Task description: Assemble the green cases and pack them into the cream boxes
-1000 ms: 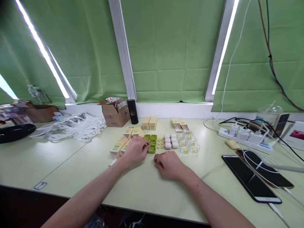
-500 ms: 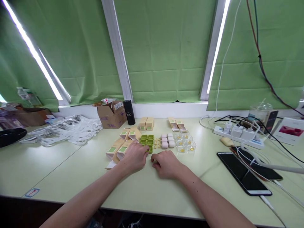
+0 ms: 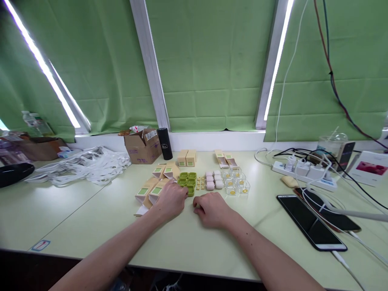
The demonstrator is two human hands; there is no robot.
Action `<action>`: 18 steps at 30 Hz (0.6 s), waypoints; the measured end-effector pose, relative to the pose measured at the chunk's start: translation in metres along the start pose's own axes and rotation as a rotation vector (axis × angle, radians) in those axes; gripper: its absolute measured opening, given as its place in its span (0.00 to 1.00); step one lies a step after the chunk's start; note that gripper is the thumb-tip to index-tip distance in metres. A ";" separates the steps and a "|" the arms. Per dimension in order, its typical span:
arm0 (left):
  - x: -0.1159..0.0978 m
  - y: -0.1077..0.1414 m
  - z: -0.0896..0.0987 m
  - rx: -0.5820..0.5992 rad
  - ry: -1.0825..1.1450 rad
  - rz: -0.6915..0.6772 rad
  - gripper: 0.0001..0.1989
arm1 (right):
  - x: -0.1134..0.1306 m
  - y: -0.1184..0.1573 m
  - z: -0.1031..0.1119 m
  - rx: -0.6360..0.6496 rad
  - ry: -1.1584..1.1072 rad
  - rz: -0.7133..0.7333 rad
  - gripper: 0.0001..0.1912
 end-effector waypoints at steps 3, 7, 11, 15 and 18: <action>-0.002 0.002 0.002 -0.058 -0.014 -0.033 0.07 | -0.007 -0.002 0.001 -0.094 -0.016 -0.035 0.07; -0.005 0.007 0.007 -0.266 -0.024 -0.119 0.07 | -0.023 -0.003 0.011 -0.350 -0.065 -0.118 0.09; -0.011 0.015 0.015 -0.564 -0.036 -0.251 0.09 | -0.027 -0.001 0.017 -0.502 -0.203 -0.107 0.20; -0.018 0.021 0.023 -0.733 -0.028 -0.331 0.11 | -0.024 -0.002 0.016 -0.519 -0.323 -0.081 0.24; -0.022 0.024 0.029 -0.786 -0.003 -0.365 0.11 | -0.023 -0.003 0.016 -0.538 -0.442 -0.087 0.19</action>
Point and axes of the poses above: each hand's wrist, its own y-axis away from the middle knuckle, its own z-axis out of the back of the hand, x = y × z, the point moved 5 cm from there along -y, towards the middle knuckle, and after that the axes turned 2 degrees about y, right-handed, at the moved point
